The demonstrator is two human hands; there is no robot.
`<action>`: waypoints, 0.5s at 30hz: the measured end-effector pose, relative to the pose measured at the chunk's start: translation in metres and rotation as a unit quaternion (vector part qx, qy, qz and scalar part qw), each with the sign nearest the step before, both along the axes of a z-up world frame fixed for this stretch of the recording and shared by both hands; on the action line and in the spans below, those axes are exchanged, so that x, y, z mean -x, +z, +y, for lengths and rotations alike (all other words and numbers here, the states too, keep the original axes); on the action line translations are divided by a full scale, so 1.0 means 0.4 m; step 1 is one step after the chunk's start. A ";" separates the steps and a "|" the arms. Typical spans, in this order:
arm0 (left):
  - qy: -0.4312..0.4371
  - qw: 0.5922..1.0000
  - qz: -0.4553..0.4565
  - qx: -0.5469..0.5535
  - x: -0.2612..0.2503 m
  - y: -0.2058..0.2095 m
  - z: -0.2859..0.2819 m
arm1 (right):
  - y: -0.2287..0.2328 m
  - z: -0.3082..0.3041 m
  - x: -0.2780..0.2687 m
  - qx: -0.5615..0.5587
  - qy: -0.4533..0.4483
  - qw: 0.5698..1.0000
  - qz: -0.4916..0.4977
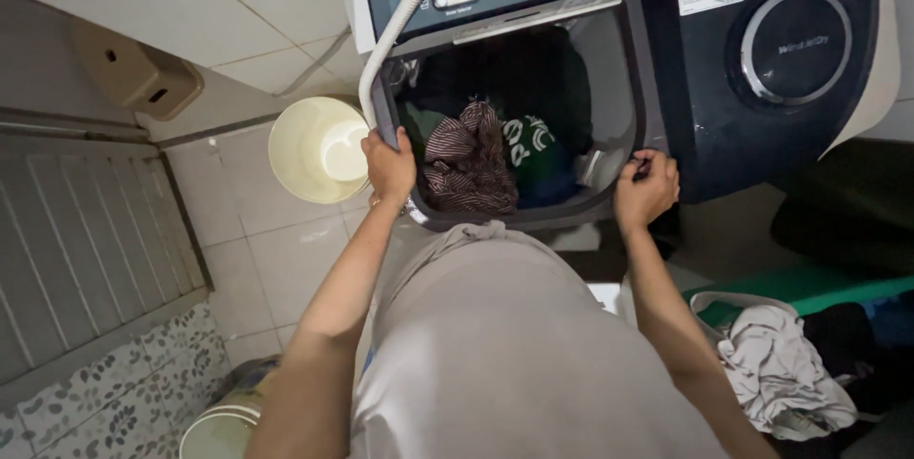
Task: Washing clothes in a twin-tub semi-automatic washing machine by adding clothes and adjusting controls.
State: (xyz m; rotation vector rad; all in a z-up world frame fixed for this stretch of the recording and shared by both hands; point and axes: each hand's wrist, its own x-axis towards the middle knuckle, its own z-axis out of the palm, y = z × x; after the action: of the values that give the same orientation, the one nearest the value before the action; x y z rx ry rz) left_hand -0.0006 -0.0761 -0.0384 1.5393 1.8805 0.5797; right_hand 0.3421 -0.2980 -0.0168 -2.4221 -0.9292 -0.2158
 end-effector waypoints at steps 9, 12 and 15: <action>0.003 1.000 0.010 -0.004 -0.002 -0.013 -0.002 | 0.009 0.006 0.003 0.014 -0.002 1.000 -0.003; -0.002 1.000 -0.001 -0.011 -0.001 -0.006 -0.003 | 0.011 0.009 0.002 0.017 -0.007 1.000 -0.001; -0.001 1.000 -0.008 -0.011 -0.001 0.002 -0.004 | 0.009 0.007 0.002 0.021 -0.005 1.000 -0.009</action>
State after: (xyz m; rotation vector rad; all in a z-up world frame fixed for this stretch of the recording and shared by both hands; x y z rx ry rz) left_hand -0.0002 -0.0777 -0.0375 1.5471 1.8662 0.6122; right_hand 0.3412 -0.2953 -0.0132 -2.4666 -0.9394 -0.2237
